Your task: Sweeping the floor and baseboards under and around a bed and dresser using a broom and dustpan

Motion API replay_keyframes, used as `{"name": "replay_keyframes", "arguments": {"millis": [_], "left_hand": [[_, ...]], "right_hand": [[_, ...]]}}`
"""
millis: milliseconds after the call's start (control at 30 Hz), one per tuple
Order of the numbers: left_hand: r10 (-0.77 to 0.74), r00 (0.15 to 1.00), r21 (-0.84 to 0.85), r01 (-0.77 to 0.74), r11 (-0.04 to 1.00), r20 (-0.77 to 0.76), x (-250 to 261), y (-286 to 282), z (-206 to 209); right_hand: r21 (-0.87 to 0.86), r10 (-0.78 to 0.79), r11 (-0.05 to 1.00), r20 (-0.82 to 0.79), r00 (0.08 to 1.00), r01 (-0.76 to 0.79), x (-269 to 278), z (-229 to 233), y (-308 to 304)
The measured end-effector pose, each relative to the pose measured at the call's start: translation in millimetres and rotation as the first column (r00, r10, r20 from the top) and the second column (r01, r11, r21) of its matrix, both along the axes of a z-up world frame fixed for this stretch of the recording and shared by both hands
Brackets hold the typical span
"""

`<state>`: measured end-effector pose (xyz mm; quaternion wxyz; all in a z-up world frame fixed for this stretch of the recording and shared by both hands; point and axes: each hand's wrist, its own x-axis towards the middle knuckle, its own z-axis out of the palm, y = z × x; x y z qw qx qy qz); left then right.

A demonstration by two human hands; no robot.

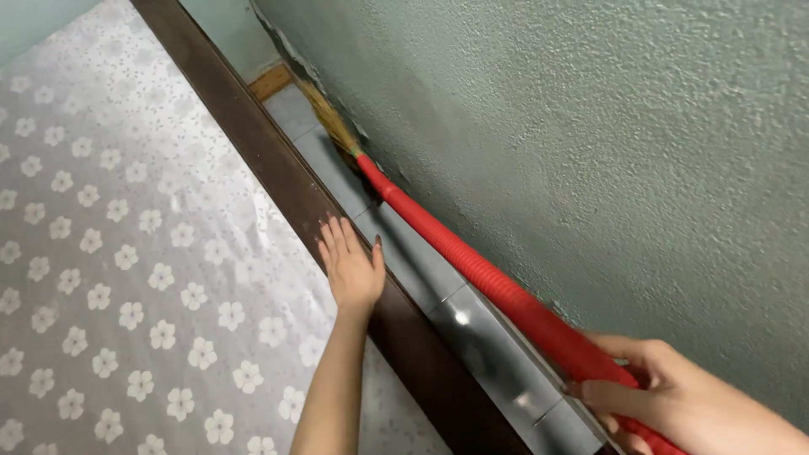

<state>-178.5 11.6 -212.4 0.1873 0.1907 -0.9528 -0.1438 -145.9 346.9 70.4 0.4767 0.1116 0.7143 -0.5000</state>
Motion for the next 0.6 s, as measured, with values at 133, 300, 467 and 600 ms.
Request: {"name": "replay_keyframes", "arguments": {"millis": [133, 300, 467, 600], "left_hand": [[0.062, 0.998, -0.030, -0.062, 0.998, -0.004, -21.5, -17.1, 9.3], [0.007, 0.976, -0.063, -0.021, 0.998, -0.218, -23.3, -30.2, 25.4], [-0.003, 0.984, 0.089, 0.019, 0.996, -0.180, -29.4, -35.8, 41.1], [0.057, 0.998, 0.015, -0.056, 0.998, -0.041, -32.2, -35.1, 43.2]], "right_hand": [[-0.007, -0.066, 0.998, 0.027, 0.997, 0.066, -16.9, -37.6, -30.1], [0.029, -0.176, 0.984, 0.170, 0.970, 0.174, -42.0, -73.5, -80.8], [0.043, -0.217, 0.976, 0.210, 0.953, 0.213, -70.1, -108.9, -127.7], [-0.092, -0.276, 0.947, 0.263, 0.924, 0.309, -94.8, -161.3, -150.7]]}}
